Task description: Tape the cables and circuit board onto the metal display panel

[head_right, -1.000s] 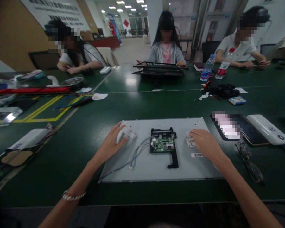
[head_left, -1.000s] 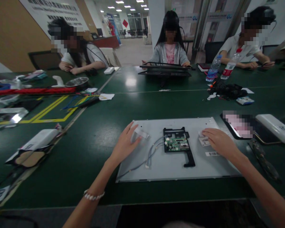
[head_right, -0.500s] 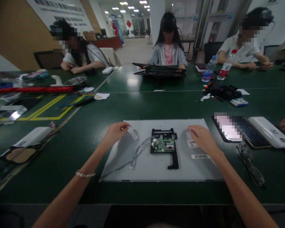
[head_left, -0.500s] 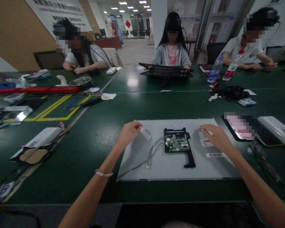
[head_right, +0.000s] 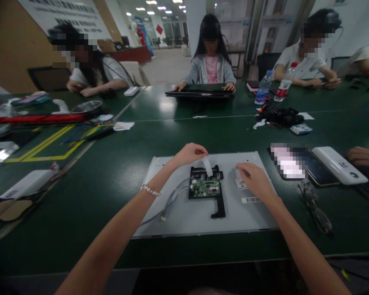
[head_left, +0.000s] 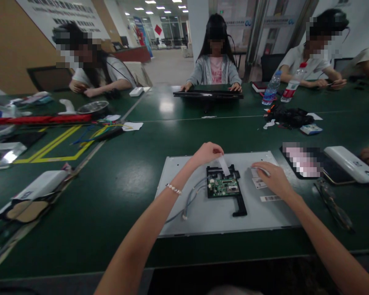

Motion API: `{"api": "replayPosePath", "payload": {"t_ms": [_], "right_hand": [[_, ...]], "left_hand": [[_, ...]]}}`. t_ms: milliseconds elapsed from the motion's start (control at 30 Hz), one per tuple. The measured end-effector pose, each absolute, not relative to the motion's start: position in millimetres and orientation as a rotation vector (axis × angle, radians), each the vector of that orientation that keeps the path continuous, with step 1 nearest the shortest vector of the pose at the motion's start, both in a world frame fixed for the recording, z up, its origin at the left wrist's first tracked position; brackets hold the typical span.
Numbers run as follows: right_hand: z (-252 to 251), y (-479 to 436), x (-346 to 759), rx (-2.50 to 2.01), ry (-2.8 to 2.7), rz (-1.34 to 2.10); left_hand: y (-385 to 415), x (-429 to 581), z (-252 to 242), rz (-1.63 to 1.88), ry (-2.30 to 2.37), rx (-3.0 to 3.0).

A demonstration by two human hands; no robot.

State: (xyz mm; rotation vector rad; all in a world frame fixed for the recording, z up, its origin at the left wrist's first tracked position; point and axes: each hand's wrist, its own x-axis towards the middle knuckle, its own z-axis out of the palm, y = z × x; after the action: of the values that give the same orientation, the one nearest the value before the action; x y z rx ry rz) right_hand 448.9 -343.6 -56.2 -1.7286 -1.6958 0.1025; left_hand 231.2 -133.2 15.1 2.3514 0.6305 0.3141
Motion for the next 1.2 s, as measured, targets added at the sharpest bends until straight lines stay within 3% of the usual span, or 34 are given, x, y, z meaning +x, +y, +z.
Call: {"api": "replayPosePath", "payload": {"t_ms": [167,433,867,1200], "right_hand": [[-54.1,-344.0,450.7,-1.743,-1.652,0.131],[-47.0,-342.0,449.1,-1.748,-1.716,0.305],[-50.8,-346.6,455.3,-1.850,-1.444,0.379],[-32.0,-352.0,419.6,-1.579,-1.139,1.113]], "left_hand": [[-134.9,251.3,-8.5,0.172,0.582,2.537],[-165.9,230.8,4.2,0.507,0.635,2.727],[-194.2,223.4,-7.9,0.242,0.603,2.849],[-212.3,213.1,7.8,0.452,0.565,2.825]]}}
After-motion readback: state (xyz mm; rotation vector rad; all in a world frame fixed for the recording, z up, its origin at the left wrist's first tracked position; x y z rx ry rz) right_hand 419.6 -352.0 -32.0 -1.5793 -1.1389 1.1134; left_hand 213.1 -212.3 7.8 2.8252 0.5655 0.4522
